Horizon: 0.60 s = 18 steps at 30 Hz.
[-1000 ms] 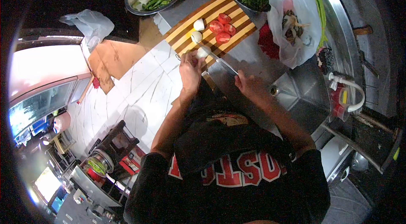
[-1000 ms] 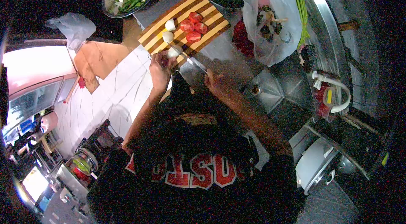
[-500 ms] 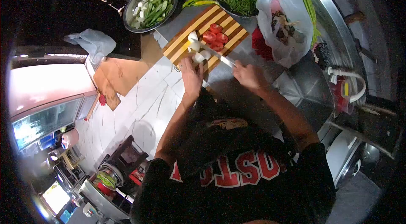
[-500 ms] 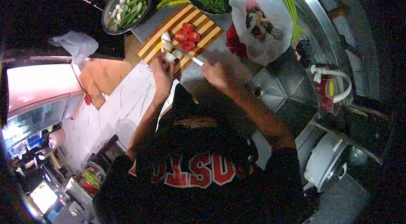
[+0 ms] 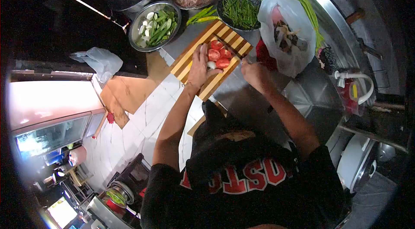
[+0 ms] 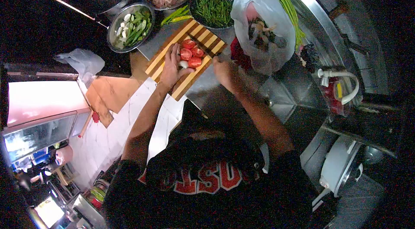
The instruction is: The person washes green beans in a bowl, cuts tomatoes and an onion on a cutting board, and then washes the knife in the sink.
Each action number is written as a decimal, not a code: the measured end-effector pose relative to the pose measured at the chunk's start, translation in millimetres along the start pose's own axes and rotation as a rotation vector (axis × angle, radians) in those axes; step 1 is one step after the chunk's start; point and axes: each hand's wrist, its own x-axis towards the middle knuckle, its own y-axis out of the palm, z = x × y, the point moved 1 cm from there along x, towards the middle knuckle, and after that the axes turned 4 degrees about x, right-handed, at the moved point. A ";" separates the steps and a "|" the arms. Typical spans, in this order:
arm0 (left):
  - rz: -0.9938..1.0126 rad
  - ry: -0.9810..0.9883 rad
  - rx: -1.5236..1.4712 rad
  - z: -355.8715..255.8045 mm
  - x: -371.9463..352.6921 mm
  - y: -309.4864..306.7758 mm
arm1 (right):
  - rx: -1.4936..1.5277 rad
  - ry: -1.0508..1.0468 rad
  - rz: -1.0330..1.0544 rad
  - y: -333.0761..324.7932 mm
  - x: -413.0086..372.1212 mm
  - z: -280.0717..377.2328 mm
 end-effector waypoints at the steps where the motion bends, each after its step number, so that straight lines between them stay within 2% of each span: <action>1: -0.001 0.006 0.000 2.7 2.9 1.7 | 0.014 0.039 0.010 4.1 2.1 0.0; 2: 0.018 0.000 -0.069 5.2 5.5 3.6 | 0.027 0.077 0.019 7.7 4.2 0.4; 4: 0.036 -0.088 -0.251 4.7 6.5 1.8 | -0.071 -0.021 -0.040 11.3 6.5 6.1; 7: 0.018 -0.034 -0.273 -2.1 9.8 -7.7 | -0.159 -0.089 -0.074 2.6 0.2 11.9; 9: -0.031 -0.129 -0.696 12.1 3.3 9.7 | -0.119 -0.102 -0.097 6.2 0.4 5.2; 11: -0.297 -0.181 -0.322 3.3 -2.3 -22.3 | -0.075 -0.120 -0.127 6.7 1.7 -1.8; 12: -0.299 -0.175 -0.319 1.5 -11.1 -30.4 | -0.021 -0.170 -0.194 5.8 0.1 -4.1; 14: -0.403 -0.376 -0.223 -2.2 -34.9 -49.9 | 0.039 -0.231 -0.268 8.0 -0.5 -8.7; 15: -0.483 -0.359 -0.069 -9.7 -46.9 -60.4 | 0.044 -0.280 -0.302 11.2 -1.3 -10.5; 17: -0.594 -0.792 -0.232 12.5 -83.1 -41.5 | 0.051 -0.338 -0.345 20.6 2.3 -17.2; 18: -0.586 -0.859 -0.352 34.6 -107.7 -20.1 | 0.042 -0.292 -0.352 27.7 5.3 -22.3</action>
